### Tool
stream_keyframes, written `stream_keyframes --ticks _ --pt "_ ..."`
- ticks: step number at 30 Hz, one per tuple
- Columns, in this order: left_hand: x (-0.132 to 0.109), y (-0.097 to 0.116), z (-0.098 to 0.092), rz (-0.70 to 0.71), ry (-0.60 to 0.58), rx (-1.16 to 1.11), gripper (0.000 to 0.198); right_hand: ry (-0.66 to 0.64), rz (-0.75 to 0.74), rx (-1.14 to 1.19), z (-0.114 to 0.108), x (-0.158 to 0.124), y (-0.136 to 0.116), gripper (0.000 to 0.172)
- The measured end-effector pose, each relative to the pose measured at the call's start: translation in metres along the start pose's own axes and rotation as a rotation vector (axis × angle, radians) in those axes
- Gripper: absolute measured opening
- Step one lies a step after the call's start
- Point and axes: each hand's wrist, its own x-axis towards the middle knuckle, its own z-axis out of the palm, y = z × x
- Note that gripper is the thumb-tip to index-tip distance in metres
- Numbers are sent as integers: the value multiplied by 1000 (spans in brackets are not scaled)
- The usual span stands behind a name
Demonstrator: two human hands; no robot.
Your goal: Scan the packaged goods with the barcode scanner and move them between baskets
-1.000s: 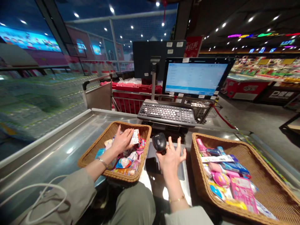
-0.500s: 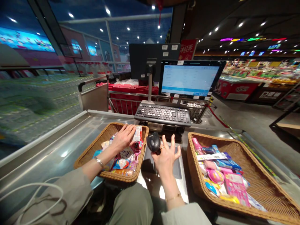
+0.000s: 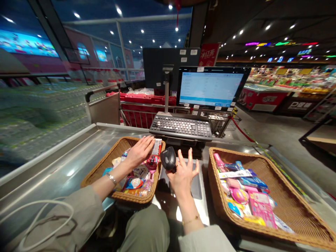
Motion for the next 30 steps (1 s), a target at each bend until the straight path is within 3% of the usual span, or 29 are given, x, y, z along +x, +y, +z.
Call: stream_keyframes --ticks 30 --pt "22 12 -10 19 32 -21 53 85 -65 43 -8 2 -1 22"
